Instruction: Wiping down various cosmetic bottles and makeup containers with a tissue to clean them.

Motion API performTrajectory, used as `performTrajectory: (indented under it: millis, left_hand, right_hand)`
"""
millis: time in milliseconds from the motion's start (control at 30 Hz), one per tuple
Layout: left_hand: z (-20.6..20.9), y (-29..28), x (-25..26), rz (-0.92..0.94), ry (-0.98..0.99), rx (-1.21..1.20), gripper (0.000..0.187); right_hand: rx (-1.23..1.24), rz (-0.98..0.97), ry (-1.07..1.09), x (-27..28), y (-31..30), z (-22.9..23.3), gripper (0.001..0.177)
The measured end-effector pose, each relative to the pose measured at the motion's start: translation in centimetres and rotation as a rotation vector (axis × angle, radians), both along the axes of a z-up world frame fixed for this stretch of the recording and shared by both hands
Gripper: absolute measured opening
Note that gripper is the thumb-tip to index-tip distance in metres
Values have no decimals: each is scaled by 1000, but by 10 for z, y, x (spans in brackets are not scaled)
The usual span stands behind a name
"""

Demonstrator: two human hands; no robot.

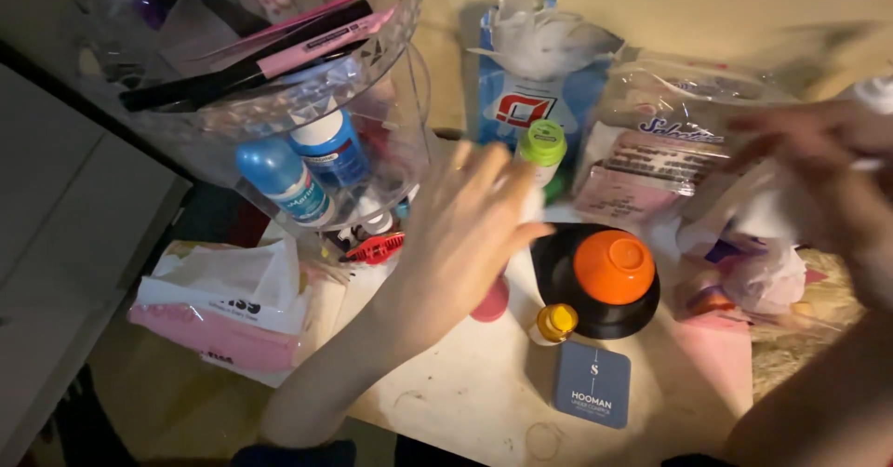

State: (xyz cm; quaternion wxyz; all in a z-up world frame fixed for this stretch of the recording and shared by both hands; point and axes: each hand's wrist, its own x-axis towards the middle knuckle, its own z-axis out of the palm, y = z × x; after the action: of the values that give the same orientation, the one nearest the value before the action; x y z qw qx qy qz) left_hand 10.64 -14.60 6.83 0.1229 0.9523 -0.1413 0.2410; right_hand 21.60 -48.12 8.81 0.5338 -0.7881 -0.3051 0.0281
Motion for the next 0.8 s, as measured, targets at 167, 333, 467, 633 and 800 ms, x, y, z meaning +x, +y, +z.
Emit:
performTrajectory:
  millis: [167,333,467,633,800]
  left_hand:
    - [25,-19,22,-224,-171,-171,57]
    - [42,-37,43,-373,-268,-538,47]
    - [37,-42,65,-507,-217,-776,40]
    - [11,-32,104,-817,271,-1148,40]
    - [10,-32,111,-912,348,-1155,44]
  right_hand:
    - [-157,-10,215,-17,45,-17,60]
    - [-282,91,-125,-35,95,9,63]
    - [-182,4,-158,-35,98,8,57]
    - [-7,-166,186,-32,110,0,44]
    - [128,-146,190,-26,120,-13,44]
